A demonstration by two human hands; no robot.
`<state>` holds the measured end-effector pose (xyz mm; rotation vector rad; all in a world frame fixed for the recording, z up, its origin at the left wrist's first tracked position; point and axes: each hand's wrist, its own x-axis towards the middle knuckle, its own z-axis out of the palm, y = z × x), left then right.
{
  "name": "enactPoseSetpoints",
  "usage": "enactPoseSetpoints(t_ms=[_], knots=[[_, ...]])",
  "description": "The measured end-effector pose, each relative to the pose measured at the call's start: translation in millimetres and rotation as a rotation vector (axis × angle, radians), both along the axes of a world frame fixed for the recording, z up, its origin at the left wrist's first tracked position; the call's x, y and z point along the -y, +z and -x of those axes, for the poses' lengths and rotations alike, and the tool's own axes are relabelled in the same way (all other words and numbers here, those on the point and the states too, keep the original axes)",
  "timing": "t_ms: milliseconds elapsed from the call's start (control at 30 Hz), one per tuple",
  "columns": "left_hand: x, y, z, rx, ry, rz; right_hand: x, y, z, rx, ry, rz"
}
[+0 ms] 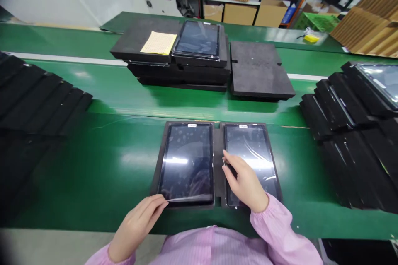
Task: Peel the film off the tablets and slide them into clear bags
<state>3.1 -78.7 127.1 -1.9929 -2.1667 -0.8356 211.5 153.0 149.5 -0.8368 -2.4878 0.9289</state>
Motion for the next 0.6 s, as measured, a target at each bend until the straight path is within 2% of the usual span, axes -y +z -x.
enactPoseSetpoints(t_ms=[133,233,333,433,533,600], knots=[[-3,-16.4,-7,0.144,0.382,-0.060,3,-6.6,1,-0.154,-0.158,0.252],[-1,-28.5,-11,0.286,0.553,-0.074,3,-5.5,6,-0.187,-0.143,0.539],[4,-34.8,-15,0.346,0.580,-0.104,5,-3.9,17,-0.179,-0.103,0.763],[10,-32.7,-17,0.321,0.514,-0.127,10,-4.7,31,-0.168,-0.103,0.859],[13,-25.1,-17,0.402,0.423,-0.070,15,-2.1,45,-0.133,-0.119,0.832],[11,-21.2,-17,0.449,0.493,-0.022,20,3.4,53,-0.065,-0.116,0.718]])
